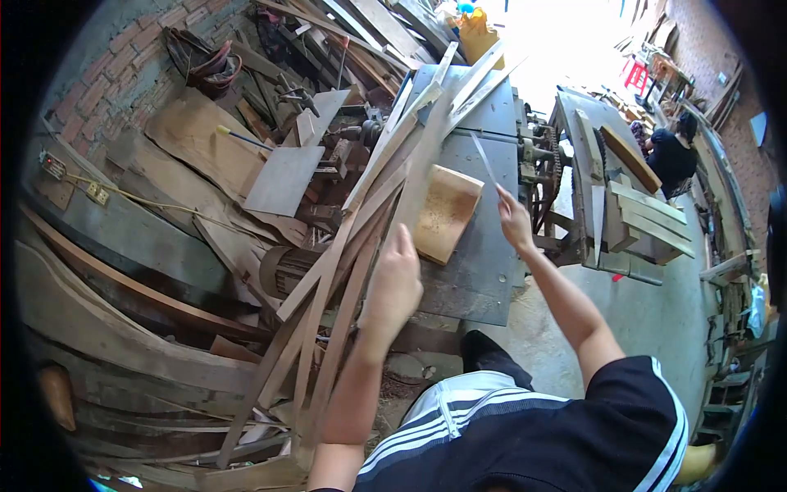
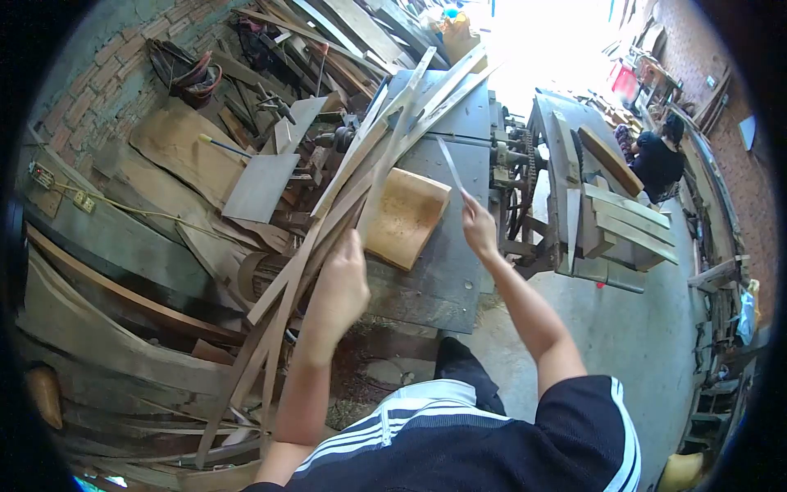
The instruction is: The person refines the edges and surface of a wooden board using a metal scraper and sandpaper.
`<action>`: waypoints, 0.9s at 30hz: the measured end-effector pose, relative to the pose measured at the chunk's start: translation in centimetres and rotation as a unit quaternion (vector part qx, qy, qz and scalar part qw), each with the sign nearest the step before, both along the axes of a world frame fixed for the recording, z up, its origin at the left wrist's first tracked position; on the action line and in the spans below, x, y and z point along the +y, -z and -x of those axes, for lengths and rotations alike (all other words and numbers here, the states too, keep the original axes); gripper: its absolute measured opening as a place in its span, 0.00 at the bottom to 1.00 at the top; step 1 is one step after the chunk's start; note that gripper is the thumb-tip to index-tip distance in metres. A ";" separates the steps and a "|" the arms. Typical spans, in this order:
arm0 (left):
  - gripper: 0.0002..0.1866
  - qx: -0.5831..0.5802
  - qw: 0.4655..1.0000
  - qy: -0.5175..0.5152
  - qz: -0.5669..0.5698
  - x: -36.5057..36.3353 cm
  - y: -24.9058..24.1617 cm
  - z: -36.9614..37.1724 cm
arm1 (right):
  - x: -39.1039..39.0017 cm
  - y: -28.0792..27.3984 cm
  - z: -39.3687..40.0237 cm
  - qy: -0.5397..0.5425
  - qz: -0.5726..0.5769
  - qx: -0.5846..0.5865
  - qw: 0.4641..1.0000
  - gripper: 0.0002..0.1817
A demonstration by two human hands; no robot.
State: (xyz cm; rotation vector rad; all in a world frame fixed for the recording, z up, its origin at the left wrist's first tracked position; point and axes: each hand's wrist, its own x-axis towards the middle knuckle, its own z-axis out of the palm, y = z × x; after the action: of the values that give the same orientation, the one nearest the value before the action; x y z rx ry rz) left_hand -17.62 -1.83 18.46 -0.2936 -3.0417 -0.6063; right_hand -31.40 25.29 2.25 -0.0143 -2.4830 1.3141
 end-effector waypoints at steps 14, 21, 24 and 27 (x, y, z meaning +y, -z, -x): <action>0.32 0.100 0.980 -0.014 0.170 11.2 17.4 -3.2 | 7.8 9.6 -17.4 0.078 0.083 -0.121 0.986 0.25; 0.36 0.100 0.974 -0.027 0.202 12.2 17.4 -2.6 | 7.9 9.0 -7.9 0.036 0.035 -0.116 0.992 0.23; 0.40 0.058 0.993 -0.015 0.098 12.6 16.6 -1.8 | 6.0 4.3 -2.6 -0.008 -0.005 -0.122 0.992 0.22; 0.43 0.049 0.998 -0.018 0.047 12.5 15.6 0.8 | 6.2 5.7 3.2 -0.041 -0.136 -0.069 0.988 0.24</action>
State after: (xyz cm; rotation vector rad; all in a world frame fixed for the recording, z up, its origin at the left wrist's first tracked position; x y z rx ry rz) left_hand -18.41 10.71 2.81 -0.2616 -2.9786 -0.4333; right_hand -34.60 31.46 -3.47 0.0619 -2.7886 1.0252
